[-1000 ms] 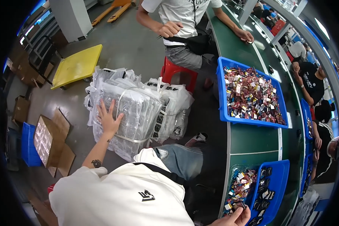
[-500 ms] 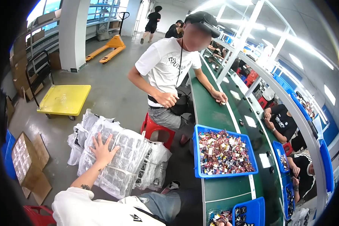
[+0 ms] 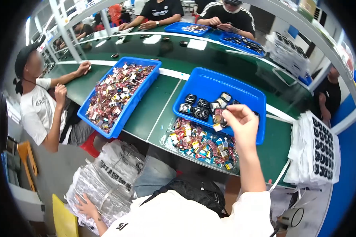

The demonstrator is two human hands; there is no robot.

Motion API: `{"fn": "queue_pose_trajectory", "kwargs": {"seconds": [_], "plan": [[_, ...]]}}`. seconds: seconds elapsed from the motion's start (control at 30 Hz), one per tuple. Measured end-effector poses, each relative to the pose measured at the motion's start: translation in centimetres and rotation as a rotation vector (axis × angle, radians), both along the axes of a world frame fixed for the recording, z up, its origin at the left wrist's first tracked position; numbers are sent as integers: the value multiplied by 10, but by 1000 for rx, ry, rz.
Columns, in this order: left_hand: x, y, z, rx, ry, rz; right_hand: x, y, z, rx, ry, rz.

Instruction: Assembling small camera lens modules and sorting electronic components on a factory assembly line.

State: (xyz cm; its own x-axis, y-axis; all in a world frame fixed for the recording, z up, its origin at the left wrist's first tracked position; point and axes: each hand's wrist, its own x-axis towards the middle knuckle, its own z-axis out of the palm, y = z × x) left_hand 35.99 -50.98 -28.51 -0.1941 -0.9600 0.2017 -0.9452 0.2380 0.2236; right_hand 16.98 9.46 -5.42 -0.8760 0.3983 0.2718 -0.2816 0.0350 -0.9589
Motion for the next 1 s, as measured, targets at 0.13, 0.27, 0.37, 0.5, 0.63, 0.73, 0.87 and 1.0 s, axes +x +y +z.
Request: {"fn": "queue_pose_trajectory", "kwargs": {"seconds": [0.13,0.27,0.37,0.5,0.63,0.73,0.87,1.0], "plan": [[0,-6,-7,34,-42,18,-8,62,35,172,-20,-113],[6,-8,-5,0,-38,23,-65,120,35,283,-130,-204],[3,-9,-1,25,-21,18,-133,138,21,246,-291,-191],[7,-3,0,34,1,19,-231,158,-12,217,-452,-137],[4,2,-1,24,29,-20,-287,189,-30,378,-717,-237],[1,7,3,22,30,-21,-292,211,-37,352,-900,-190],[14,14,14,39,24,1,-296,224,-53,424,-1055,-45],[-2,9,11,112,71,-46,-305,285,-67,477,-1048,-29]]}}
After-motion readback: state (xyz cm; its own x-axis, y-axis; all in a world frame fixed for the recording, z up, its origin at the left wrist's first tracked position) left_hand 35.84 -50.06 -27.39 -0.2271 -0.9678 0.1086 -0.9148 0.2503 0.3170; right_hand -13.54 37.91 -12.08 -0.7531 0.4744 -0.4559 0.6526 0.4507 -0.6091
